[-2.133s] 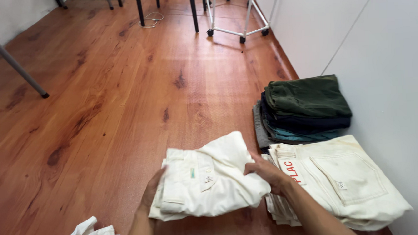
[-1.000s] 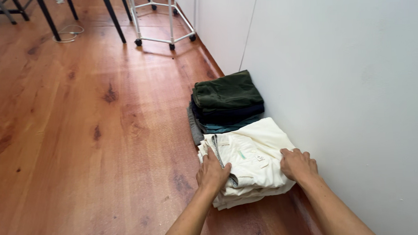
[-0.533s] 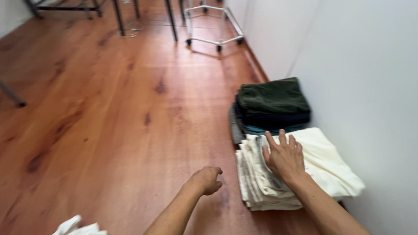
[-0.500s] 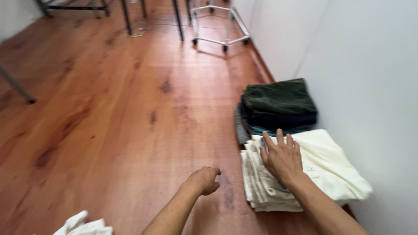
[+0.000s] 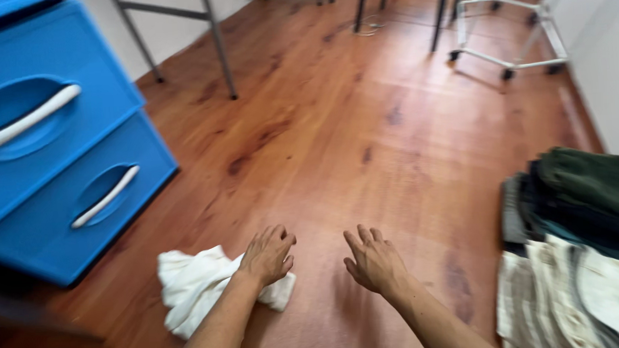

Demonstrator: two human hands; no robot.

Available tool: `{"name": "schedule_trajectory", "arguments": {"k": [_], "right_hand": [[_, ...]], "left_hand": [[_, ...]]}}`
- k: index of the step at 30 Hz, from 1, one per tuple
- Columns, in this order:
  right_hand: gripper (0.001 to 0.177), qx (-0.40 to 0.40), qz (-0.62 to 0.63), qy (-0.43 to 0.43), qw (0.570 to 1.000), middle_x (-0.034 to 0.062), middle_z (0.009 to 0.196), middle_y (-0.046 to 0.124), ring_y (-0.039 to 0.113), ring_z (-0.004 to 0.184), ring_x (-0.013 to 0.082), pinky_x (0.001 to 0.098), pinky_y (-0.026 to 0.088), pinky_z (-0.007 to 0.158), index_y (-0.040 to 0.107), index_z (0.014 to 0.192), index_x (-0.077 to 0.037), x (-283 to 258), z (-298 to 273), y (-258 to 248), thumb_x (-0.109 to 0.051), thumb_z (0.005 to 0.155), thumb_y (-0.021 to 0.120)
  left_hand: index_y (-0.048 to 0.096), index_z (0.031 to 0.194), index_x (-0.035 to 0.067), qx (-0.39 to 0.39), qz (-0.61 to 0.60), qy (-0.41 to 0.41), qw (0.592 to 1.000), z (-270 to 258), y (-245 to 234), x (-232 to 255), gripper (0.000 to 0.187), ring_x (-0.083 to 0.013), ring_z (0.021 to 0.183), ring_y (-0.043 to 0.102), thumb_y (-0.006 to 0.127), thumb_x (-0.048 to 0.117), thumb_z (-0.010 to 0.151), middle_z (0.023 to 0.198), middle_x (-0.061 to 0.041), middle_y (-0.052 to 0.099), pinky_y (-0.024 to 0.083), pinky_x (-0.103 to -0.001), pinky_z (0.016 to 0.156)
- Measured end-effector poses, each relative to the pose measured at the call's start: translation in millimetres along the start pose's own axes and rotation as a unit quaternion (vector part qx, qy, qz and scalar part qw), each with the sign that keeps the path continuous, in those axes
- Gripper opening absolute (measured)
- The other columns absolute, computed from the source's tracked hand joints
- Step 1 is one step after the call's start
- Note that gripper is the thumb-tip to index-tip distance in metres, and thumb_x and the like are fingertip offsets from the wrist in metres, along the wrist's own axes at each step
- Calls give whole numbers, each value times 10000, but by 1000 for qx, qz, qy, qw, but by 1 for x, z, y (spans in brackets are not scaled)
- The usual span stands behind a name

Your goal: The person folds several pairs of pants by hand and places them in a stack on the floor before picking up the entire stack.

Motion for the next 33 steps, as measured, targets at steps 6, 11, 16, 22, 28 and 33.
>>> {"name": "schedule_trajectory", "arguments": {"k": [6,11,16,22,28,33], "right_hand": [[752,-65,83,-87,991,217,1550,411,518,1306,426,490,497,1050,318,1527,-111,-82,45,48,-364,913,671],[840,-114,122,-130,977,209,1561,418,574,1265,421,486,489,1082,236,1590,-150,-130,63,77,-362,903,670],[1114,-92,153,-147,973,268,1566,380,504,1277,515,500,450,1031,79,1597,-164,-158,65,64,-341,790,826],[354,-45,382,-114,916,141,992,790,784,925,277,394,606,841,735,1181,-70,-113,77,42,-258,884,693],[243,-123,471,-110,867,111,909,762,708,815,187,352,591,741,765,1065,-25,-17,82,-22,-181,926,641],[316,-146,557,50,816,81,979,775,722,805,172,327,597,745,749,1121,-23,36,46,-120,-205,899,619]], "left_hand": [[462,1419,168,-111,42,-148,982,-70,-43,-49,893,-305,1301,405,882,412,670,1379,-104,460,386,-516,1033],[582,1320,146,-146,6,-249,957,-104,-4,-96,546,-347,1275,540,699,221,792,1343,-138,590,468,-502,1037],[664,1265,139,-107,-180,-211,955,-87,16,-111,454,-334,1214,618,699,193,815,1275,-162,672,478,-424,1056],[712,1176,99,-23,-391,-155,907,-42,-24,-75,426,-285,1100,754,693,338,825,1162,-166,792,567,-403,972],[622,1256,125,-73,-125,-92,985,0,-82,-31,698,-341,1207,593,936,360,679,1272,-164,653,465,-453,1035],[648,1214,192,-39,-33,-13,999,49,-122,26,523,-351,1190,622,753,157,702,1248,-108,678,515,-492,961]]}}
Point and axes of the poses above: each hand's wrist, its own z-axis towards the middle knuckle, its own y-axis out of the palm, x = y × z, the point moved 2 cm from there along z, towards the middle knuckle
